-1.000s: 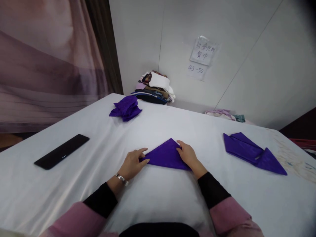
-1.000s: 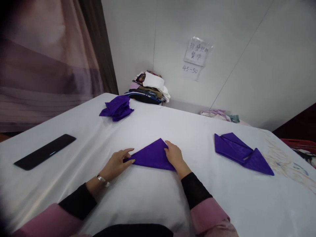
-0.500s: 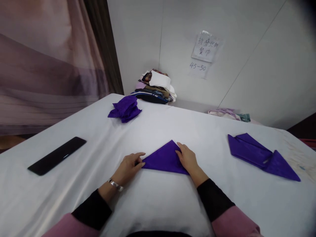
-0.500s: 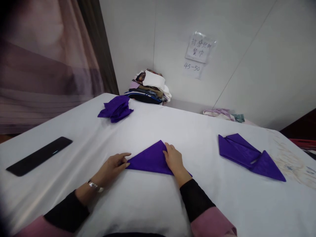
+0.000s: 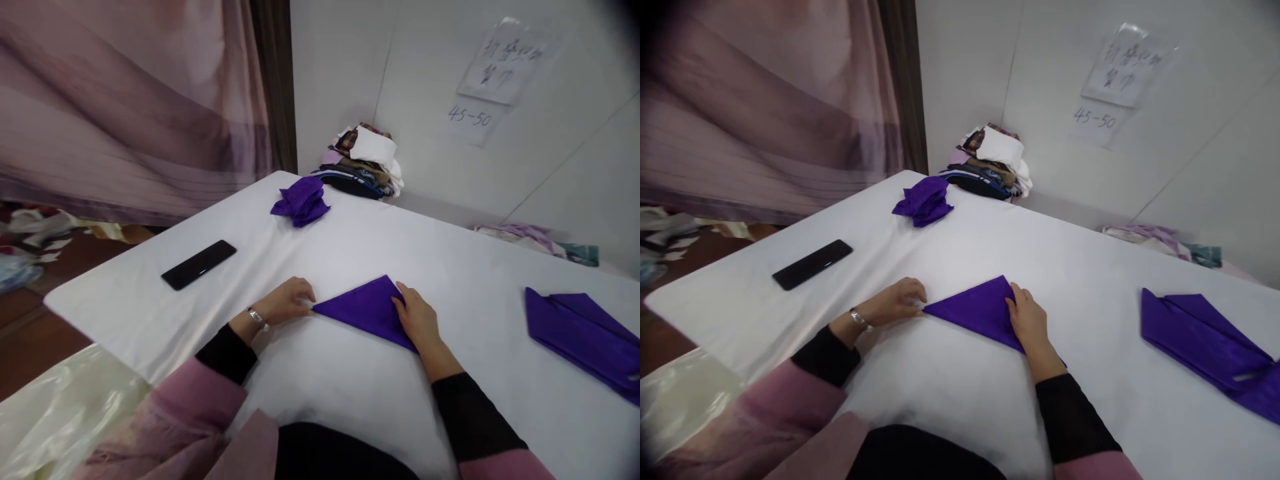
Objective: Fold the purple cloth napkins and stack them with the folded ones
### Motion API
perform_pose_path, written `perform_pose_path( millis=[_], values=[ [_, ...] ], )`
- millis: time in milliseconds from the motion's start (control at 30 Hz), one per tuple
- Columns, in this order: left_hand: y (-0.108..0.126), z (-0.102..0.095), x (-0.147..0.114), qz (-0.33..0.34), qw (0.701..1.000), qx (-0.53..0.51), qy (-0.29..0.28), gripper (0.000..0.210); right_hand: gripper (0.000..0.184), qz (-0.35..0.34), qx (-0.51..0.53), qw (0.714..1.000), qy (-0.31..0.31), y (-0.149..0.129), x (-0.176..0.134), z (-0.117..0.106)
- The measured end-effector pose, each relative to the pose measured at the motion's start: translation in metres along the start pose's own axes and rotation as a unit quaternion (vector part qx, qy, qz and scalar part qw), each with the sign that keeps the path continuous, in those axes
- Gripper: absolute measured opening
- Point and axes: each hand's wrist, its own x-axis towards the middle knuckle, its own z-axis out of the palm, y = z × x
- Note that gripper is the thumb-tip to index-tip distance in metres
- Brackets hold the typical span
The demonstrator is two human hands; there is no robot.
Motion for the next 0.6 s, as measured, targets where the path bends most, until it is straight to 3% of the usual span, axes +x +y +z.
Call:
perform_pose_path(
  millis=[300,600],
  values=[
    [0.000,0.014,0.004,0.010,0.999,0.021,0.022,0.008,0.041,-0.004,-0.034,0.999,0.004,-0.001,-0.002,-0.001],
    [-0.004,0.016,0.002,0.008,0.999,0.031,0.036,0.003,0.039,-0.020,-0.018,1.000,0.008,0.000,0.001,0.003]
  ],
)
